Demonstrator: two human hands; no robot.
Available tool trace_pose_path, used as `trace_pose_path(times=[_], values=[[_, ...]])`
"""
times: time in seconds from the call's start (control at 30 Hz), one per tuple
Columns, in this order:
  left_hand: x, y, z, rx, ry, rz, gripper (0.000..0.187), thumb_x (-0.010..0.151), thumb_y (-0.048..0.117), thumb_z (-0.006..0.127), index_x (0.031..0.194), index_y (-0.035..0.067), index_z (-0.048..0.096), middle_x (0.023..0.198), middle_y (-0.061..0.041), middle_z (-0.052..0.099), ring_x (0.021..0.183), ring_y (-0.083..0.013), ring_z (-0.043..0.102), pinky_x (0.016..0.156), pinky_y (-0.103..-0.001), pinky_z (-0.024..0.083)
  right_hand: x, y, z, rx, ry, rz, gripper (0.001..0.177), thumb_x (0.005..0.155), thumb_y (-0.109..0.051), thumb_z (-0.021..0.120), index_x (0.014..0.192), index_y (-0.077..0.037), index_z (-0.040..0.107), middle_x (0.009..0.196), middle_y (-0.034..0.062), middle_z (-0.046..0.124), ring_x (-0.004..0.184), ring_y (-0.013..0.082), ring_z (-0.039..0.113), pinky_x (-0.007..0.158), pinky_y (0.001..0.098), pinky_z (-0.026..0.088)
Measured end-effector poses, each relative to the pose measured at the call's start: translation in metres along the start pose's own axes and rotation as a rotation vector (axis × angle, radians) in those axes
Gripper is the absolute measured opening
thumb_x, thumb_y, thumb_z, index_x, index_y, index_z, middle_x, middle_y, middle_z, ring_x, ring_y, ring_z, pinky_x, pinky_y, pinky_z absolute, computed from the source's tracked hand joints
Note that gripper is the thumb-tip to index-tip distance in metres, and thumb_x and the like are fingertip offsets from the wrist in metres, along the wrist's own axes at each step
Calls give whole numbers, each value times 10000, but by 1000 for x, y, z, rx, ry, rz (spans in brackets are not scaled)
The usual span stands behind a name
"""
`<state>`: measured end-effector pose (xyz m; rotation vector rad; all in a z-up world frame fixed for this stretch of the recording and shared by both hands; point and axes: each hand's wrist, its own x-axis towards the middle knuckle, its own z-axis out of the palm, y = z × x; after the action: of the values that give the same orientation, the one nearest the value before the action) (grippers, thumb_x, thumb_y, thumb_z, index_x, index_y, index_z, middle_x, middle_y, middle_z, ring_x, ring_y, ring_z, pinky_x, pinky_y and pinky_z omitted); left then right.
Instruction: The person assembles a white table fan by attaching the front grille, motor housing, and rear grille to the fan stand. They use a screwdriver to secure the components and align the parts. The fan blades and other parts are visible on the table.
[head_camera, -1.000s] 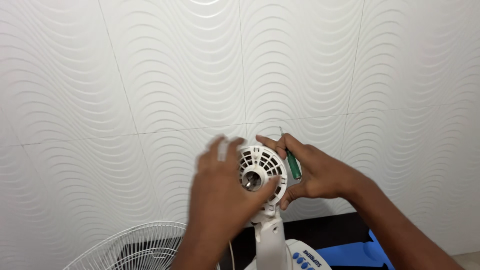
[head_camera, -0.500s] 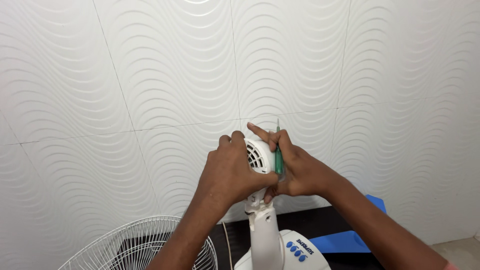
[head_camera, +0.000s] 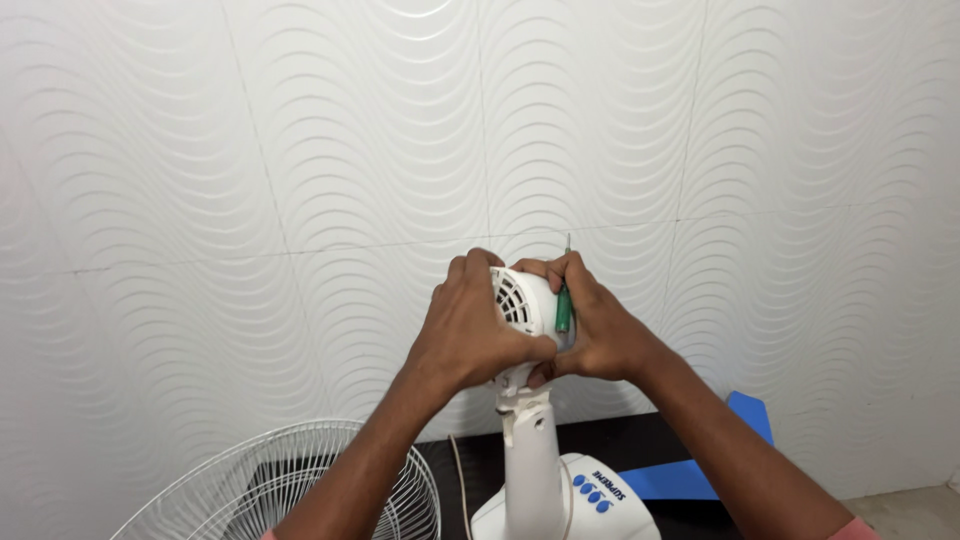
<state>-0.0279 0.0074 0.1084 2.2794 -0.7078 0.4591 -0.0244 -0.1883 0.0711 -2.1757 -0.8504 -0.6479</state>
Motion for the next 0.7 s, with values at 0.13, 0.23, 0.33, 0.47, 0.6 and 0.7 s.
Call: trace_pose_path(times=[0.13,0.23,0.33,0.47,0.6,0.7], values=[[3,-4,-5,23,-10,-1,972,426,437,859,1222,-19,538,1075,-179,587,929,-312,670,708,-408,608,5,-6,-2,-50,-12,10,961,434,-339,1014,1100,-130,353,1458,118,580,1340,314,554,1146,462,456],[14,-2,-5,47,-83,-74,875,576,560,795,1197,-11,558,1034,-179,596,865,-285,677,618,-439,611,-2,-10,-4,-76,-41,10,1064,433,-373,1004,1236,-115,357,1432,137,589,1324,331,565,1136,465,445],[24,-5,-13,-98,8,81,619,724,569,708,998,14,696,934,-124,635,807,-250,662,618,-397,542,3,-11,-4,-114,-58,108,1131,378,-445,1000,1246,-85,371,1236,149,677,1219,314,654,1072,437,512],[39,-1,-4,-53,43,214,481,757,494,675,730,18,735,746,-122,665,635,-239,655,549,-382,505,-1,-7,-4,-164,-42,154,1279,371,-499,996,1346,-41,306,1140,159,699,1159,330,674,1009,436,524],[48,0,-1,-70,-14,238,448,794,480,649,631,69,719,543,-86,645,464,-178,610,456,-345,468,-1,-2,-2,-129,-39,109,1260,360,-510,997,1338,-30,363,1164,150,730,1190,323,684,1061,426,514],[50,3,3,-46,-52,269,509,855,480,620,568,66,694,455,-67,597,387,-156,542,398,-342,422,-3,2,-3,-113,-10,68,1295,373,-486,1005,1389,-24,349,1212,160,711,1217,335,656,1077,436,483]])
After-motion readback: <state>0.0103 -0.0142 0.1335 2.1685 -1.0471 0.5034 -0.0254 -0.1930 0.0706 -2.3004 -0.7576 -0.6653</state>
